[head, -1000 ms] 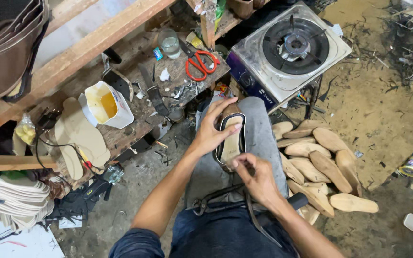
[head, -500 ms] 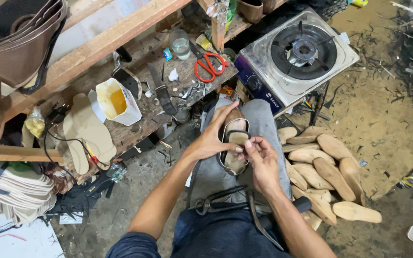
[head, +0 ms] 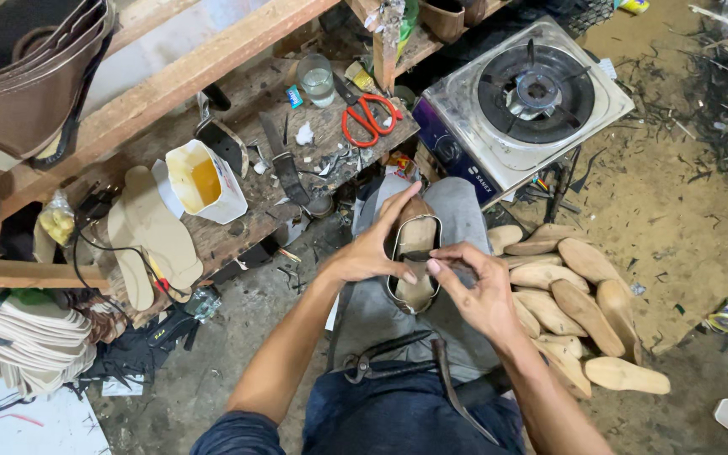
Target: The person assembles a shoe by attaching a black rubber sole to a beige shoe insole using a hammer and pliers. They trim excess material with scissors, then repeatedly hammer and clamp the edges to secure the sole.
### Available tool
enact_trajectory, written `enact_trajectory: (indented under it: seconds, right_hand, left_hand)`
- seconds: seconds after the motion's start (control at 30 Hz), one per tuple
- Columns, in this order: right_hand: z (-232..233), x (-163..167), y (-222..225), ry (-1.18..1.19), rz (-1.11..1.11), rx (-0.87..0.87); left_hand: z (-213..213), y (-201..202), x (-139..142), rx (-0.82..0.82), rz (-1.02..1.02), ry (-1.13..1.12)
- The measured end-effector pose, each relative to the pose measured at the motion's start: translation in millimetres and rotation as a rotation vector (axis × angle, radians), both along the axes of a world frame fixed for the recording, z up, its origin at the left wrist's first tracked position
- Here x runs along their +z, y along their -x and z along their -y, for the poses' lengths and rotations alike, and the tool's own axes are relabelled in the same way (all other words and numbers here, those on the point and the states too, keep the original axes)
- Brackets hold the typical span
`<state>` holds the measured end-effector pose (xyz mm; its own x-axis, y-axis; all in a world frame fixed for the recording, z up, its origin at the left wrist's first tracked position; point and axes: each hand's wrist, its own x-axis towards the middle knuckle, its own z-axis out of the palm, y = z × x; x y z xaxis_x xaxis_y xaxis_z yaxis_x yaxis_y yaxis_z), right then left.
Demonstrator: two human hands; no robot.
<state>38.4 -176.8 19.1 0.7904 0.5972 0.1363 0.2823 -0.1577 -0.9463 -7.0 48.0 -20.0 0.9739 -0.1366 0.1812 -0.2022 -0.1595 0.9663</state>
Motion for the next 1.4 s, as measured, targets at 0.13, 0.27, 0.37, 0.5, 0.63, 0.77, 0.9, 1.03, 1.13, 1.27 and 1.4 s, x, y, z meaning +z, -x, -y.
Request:
enact_trajectory:
  seconds: [0.13, 0.27, 0.37, 0.5, 0.63, 0.77, 0.9, 1.03, 1.13, 1.27, 1.4]
  right_hand:
    - [6, -16, 5, 0.115, 0.009, -0.082]
    - [9, -33, 16, -0.102, -0.195, -0.122]
    - [14, -34, 54, -0.123, -0.262, -0.166]
    - [13, -32, 103, 0.321, 0.227, 0.254]
    - [4, -34, 97, 0.526, 0.217, 0.538]
    - [10, -20, 77, 0.519, 0.055, 0.569]
    - [29, 7, 52, 0.136, -0.043, 0.447]
    - [64, 21, 23, -0.136, -0.58, 0.443]
    - [81, 19, 12, -0.107, -0.871, 0.32]
    - [79, 18, -12, 0.087, -0.729, 0.392]
    - [72, 40, -34, 0.215, -0.517, 0.508]
  left_hand:
    - [2, 1, -3, 0.064, -0.024, 0.048]
    - [12, 2, 2, 0.119, -0.038, -0.045]
    - [15, 2, 8, 0.142, 0.006, -0.088]
    - [18, 1, 11, 0.156, 0.065, -0.089]
    - [23, 1, 11, 0.191, 0.032, -0.104]
    - [26, 3, 14, 0.251, 0.038, -0.155]
    - [31, 5, 19, 0.28, 0.078, -0.207]
    - [41, 14, 22, 0.303, 0.095, -0.193]
    - [51, 18, 28, 0.325, 0.132, -0.224]
    - [62, 21, 32, 0.34, 0.142, -0.294]
    - [72, 26, 35, 0.358, 0.176, -0.359]
